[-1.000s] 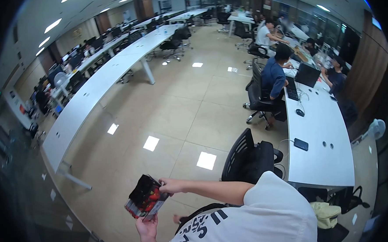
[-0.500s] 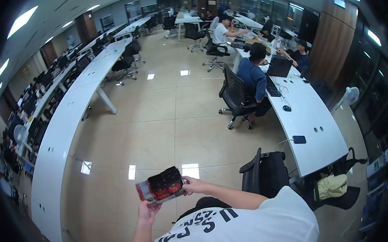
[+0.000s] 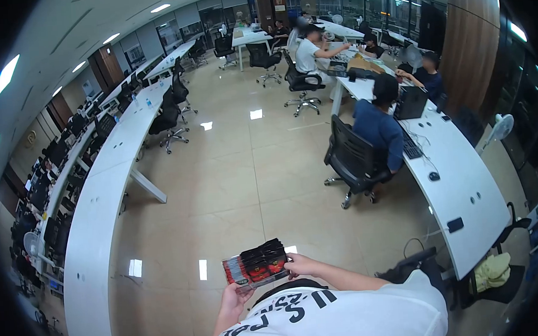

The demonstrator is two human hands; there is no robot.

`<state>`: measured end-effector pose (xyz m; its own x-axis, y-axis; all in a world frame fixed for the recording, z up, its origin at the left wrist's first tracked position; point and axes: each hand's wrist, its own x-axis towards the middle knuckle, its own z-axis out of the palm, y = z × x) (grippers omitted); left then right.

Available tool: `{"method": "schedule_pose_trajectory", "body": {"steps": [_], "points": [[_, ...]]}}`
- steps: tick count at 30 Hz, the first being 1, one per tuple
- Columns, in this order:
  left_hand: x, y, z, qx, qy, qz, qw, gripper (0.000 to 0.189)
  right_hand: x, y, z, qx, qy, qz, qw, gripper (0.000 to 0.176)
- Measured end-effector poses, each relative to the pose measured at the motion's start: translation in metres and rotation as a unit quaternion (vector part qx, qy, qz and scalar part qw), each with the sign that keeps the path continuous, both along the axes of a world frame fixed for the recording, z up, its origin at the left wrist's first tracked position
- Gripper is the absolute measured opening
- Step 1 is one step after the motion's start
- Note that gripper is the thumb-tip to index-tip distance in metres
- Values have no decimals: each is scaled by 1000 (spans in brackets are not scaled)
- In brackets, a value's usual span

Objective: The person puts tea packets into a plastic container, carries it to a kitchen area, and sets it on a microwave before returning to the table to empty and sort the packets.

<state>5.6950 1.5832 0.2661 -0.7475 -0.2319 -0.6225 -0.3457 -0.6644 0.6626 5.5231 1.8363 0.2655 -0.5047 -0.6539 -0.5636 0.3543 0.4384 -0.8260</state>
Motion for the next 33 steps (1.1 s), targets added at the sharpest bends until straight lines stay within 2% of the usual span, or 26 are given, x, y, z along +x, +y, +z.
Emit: {"method": "schedule_pose_trajectory", "body": {"steps": [1,2,4,6,9,15,21,24,27,30,31,33], "points": [[-25,-19,7,-6,11,10,1000,33,-32,-24,-6,-8,43,20,999,74],[-48,-38,11,-10,21,21,1000,32,-60,-44,22,-16,74,45,996,78],[-95,-83,9,-15,38,51,998,35,-118,-95,38,-27,107,78,991,76],[-148,-114,11,-2,42,93,995,37,-174,-145,30,-49,108,77,990,78],[-218,-149,18,-7,55,125,991,40,-246,-192,63,-41,133,82,987,80],[-369,-237,-18,10,43,64,997,43,-379,-241,32,-25,49,77,995,86],[-564,-328,-1,21,24,-51,998,36,-524,-288,41,-20,-35,-11,999,88],[-668,-370,1,43,35,-99,994,37,-597,-319,48,-24,22,-73,997,86],[-771,-410,14,69,39,-126,989,36,-663,-342,54,-109,7,-164,980,80],[-853,-434,28,32,60,-134,989,36,-726,-361,44,-144,-37,-200,968,70],[-878,-441,33,35,65,-127,989,36,-747,-364,36,-151,-42,-192,969,60],[-925,-462,29,57,60,-137,987,40,-793,-371,24,-141,-41,-211,966,55]]}}
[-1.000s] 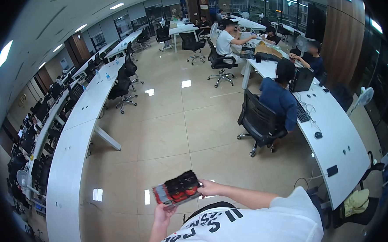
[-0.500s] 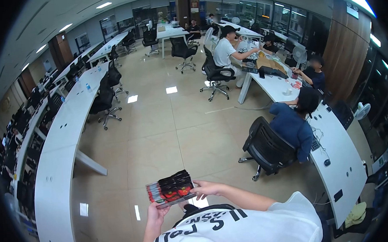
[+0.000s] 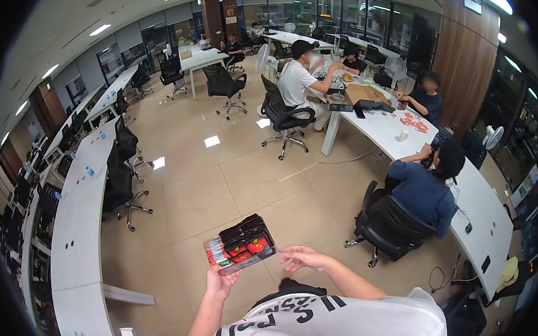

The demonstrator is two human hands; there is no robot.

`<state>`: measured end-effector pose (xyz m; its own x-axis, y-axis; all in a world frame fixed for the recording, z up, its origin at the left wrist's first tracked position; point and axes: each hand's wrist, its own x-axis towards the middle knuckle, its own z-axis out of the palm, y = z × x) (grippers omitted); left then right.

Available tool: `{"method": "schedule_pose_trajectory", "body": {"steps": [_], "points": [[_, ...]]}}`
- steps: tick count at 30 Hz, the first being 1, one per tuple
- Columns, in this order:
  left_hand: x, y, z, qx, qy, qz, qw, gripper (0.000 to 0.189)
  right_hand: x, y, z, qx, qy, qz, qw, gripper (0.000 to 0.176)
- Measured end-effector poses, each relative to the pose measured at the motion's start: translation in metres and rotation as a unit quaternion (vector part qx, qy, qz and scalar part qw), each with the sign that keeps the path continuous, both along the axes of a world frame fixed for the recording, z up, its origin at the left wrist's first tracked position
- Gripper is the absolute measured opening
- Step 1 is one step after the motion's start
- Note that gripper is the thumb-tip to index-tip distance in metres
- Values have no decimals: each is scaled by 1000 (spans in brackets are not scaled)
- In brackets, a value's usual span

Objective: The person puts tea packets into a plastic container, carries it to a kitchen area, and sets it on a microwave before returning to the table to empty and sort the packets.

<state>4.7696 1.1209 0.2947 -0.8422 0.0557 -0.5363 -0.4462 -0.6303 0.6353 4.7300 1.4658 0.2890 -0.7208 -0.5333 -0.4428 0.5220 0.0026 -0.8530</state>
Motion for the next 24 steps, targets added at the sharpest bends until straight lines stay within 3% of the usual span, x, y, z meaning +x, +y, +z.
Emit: {"method": "schedule_pose_trajectory", "body": {"steps": [7,10,14,18,21,22,24], "points": [[-169,-75,-29,-21,-2,37,999,46,-229,-37,-34,47,5,-187,981,32],[-248,-100,-14,-35,-3,78,996,36,-357,-83,-25,43,-12,-216,975,29],[-348,-138,-11,-92,14,161,983,36,-521,-182,-8,30,110,-187,976,24],[-442,-164,-22,-50,10,201,978,37,-625,-288,11,59,244,-111,961,28],[-511,-180,-22,-44,-7,218,975,40,-682,-331,37,47,71,-17,996,34],[-534,-197,-35,-27,-8,214,976,43,-702,-336,42,14,-3,-87,996,39],[-584,-217,-36,-7,1,221,975,41,-758,-327,14,-40,-91,-53,994,41]]}}
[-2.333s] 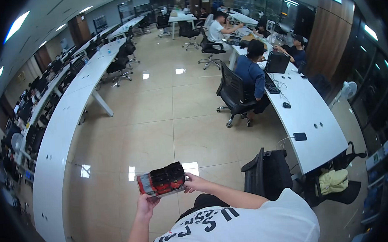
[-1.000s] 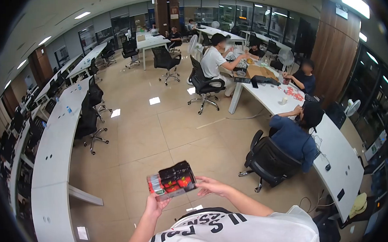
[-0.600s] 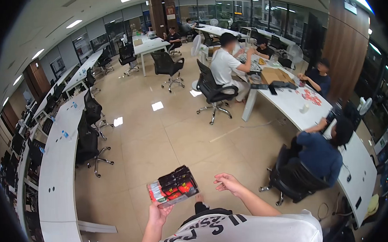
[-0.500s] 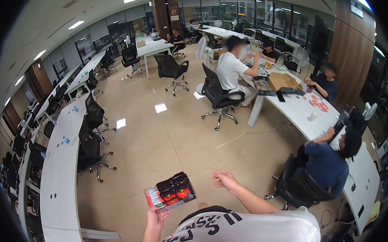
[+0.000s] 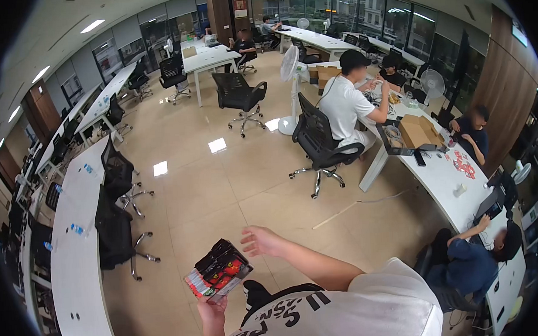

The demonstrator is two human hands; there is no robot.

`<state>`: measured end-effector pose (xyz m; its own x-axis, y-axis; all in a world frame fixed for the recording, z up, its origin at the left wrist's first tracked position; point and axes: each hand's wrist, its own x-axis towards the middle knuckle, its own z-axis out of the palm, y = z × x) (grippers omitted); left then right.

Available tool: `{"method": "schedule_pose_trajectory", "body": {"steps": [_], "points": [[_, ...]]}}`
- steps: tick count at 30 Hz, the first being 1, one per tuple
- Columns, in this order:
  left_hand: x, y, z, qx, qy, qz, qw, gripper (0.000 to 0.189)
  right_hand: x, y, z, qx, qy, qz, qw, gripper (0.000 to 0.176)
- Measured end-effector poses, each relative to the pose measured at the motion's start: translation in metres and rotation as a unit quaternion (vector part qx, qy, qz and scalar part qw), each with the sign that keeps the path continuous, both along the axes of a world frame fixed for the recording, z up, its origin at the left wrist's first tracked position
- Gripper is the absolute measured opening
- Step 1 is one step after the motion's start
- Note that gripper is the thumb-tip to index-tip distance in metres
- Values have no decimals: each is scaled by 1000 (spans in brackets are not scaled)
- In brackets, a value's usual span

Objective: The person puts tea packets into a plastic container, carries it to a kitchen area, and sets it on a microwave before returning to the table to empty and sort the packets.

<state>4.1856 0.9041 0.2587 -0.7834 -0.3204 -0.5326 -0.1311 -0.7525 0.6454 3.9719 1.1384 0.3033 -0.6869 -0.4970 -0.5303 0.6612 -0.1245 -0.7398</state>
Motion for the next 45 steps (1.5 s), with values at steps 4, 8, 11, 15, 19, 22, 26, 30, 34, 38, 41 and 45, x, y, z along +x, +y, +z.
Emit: {"method": "schedule_pose_trajectory", "body": {"steps": [4,8,11,15,19,22,26,30,34,38,41,45], "points": [[-114,-60,-12,-27,-32,-17,999,41,-98,41,-41,145,69,-16,987,40],[-255,-122,-4,-41,-53,-93,993,39,-194,98,-15,226,89,-211,947,30],[-365,-167,-12,-14,-14,-131,991,39,-272,112,10,246,163,-350,889,24],[-497,-177,22,-52,1,-221,974,37,-354,69,3,209,172,-449,852,20],[-603,-165,20,-23,-5,-242,970,34,-428,-29,-32,88,206,-418,880,18],[-675,-155,-10,-12,-21,-258,966,34,-491,-94,-57,49,219,-334,916,23],[-778,-171,12,-15,-53,-256,965,33,-647,-116,-57,15,226,-239,944,32],[-891,-217,32,-34,-20,-170,985,39,-839,-123,4,-28,234,-217,947,34],[-1024,-248,57,-60,36,-68,995,42,-1037,-164,70,-24,307,-188,932,27],[-1112,-259,44,-33,16,-8,999,40,-1125,-229,66,-3,332,-136,933,24],[-1173,-273,16,15,15,-38,999,45,-1158,-273,-4,61,299,-39,952,26],[-1281,-313,14,21,-8,-85,996,36,-1247,-310,-3,58,220,4,974,32]]}}
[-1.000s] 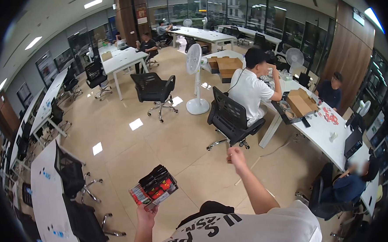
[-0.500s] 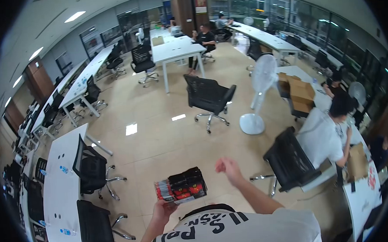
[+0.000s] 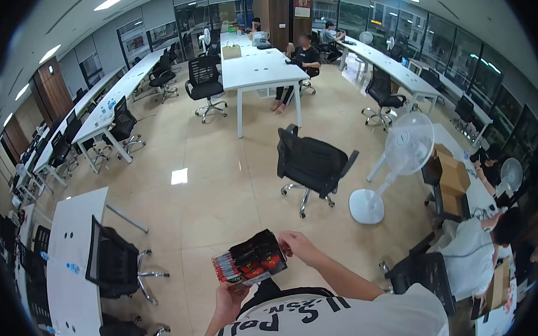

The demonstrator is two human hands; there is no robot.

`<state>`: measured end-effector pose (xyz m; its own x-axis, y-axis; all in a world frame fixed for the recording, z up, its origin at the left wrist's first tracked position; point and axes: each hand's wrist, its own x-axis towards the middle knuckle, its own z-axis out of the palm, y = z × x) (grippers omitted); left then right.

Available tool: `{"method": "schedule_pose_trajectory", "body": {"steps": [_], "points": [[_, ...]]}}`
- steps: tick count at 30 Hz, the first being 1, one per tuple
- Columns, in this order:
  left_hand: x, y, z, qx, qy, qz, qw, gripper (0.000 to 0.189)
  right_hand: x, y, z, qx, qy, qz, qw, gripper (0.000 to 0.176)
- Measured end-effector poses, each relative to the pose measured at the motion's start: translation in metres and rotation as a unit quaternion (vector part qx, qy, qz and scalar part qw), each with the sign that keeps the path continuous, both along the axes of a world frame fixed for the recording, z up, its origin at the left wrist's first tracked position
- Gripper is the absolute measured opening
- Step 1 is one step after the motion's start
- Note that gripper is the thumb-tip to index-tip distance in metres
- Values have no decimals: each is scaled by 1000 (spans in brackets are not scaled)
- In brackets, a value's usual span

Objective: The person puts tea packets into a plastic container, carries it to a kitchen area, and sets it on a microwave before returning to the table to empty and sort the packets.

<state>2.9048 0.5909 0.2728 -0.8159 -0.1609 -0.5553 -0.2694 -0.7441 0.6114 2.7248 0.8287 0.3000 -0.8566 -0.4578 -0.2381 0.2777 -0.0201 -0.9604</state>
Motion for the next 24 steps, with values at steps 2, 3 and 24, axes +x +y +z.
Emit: {"method": "schedule_pose_trajectory", "body": {"steps": [2,3,24], "points": [[-64,-33,2,-2,-6,-34,999,35,-71,4,23,11,-15,-8,1000,35],[-102,-52,-2,-2,-4,-50,999,35,-109,0,34,61,27,-66,996,39],[-641,-278,8,-44,-58,-126,989,40,-597,-199,-12,-54,-126,66,988,44]]}}
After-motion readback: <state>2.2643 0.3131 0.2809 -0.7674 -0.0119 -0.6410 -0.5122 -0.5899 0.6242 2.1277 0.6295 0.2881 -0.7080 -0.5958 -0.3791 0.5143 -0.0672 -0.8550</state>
